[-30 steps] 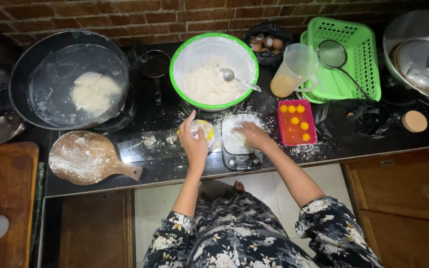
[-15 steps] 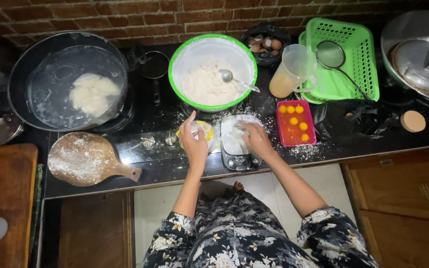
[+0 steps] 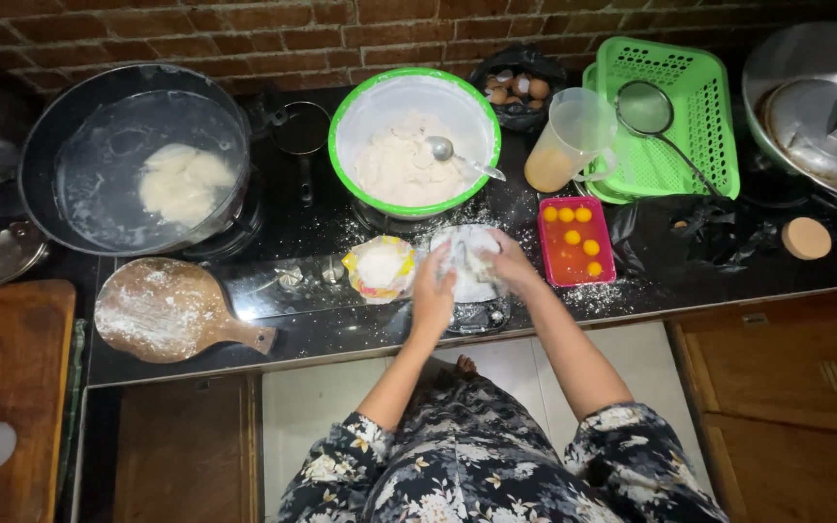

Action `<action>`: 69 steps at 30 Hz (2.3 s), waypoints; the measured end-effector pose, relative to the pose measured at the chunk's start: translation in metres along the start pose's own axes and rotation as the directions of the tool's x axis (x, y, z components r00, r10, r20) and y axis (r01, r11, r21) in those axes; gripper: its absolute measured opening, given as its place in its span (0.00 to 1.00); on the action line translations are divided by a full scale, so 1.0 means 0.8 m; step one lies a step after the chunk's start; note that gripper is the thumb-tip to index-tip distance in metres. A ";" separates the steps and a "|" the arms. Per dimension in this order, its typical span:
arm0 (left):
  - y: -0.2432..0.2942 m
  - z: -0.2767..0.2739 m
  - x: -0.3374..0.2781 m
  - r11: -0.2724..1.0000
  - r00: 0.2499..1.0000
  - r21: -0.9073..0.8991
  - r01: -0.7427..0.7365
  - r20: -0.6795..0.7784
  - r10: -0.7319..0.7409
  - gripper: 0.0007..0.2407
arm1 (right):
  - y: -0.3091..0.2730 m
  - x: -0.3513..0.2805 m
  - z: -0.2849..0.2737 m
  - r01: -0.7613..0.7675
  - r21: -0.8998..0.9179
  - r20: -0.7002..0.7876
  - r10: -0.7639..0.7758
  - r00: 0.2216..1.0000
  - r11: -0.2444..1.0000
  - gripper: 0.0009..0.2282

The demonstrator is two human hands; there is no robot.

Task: Shaping dough into small balls, coating them in flour, and placing them into a pot of boiling water on a stove.

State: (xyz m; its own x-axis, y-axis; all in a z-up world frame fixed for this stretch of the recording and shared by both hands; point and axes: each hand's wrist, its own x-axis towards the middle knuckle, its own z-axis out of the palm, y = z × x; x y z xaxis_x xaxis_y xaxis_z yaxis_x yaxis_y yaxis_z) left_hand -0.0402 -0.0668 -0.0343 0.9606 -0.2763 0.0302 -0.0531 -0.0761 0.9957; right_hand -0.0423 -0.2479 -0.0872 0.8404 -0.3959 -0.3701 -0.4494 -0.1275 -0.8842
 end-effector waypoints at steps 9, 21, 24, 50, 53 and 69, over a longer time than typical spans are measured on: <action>-0.213 0.111 0.087 0.003 0.723 -0.837 0.547 0.470 -0.507 0.20 | -0.016 -0.012 -0.006 0.062 0.697 0.098 -0.180 0.979 0.714 0.21; -0.260 0.132 0.104 -0.064 0.705 -0.847 0.528 0.479 -0.524 0.17 | 0.061 0.035 0.040 0.537 -0.310 -0.287 -0.616 0.734 0.785 0.05; -0.247 0.129 0.099 -0.064 0.705 -0.848 0.526 0.476 -0.525 0.17 | -0.004 0.001 0.037 0.385 -0.078 -0.373 -0.385 0.844 0.919 0.10; -0.105 0.062 0.078 -0.109 0.675 -0.830 0.547 0.514 -0.529 0.18 | -0.010 -0.006 0.026 0.568 -0.043 -0.083 -0.569 0.818 0.822 0.24; -0.148 0.053 0.073 -0.105 0.656 -0.827 0.552 0.508 -0.558 0.16 | -0.031 -0.015 0.007 0.334 0.148 -0.225 -0.297 0.928 0.931 0.22; -0.053 -0.008 0.103 -0.101 0.762 -0.879 0.466 0.457 -0.458 0.16 | -0.145 0.116 -0.013 0.482 -0.382 -0.137 -0.564 0.814 0.788 0.13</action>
State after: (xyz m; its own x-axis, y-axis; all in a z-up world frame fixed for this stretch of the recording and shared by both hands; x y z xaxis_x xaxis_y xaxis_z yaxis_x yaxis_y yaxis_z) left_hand 0.0429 -0.0799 -0.0733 0.6319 -0.6137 -0.4735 0.6929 0.7210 -0.0098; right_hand 0.0849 -0.2792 -0.0166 0.8961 -0.3753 0.2370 -0.0646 -0.6385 -0.7669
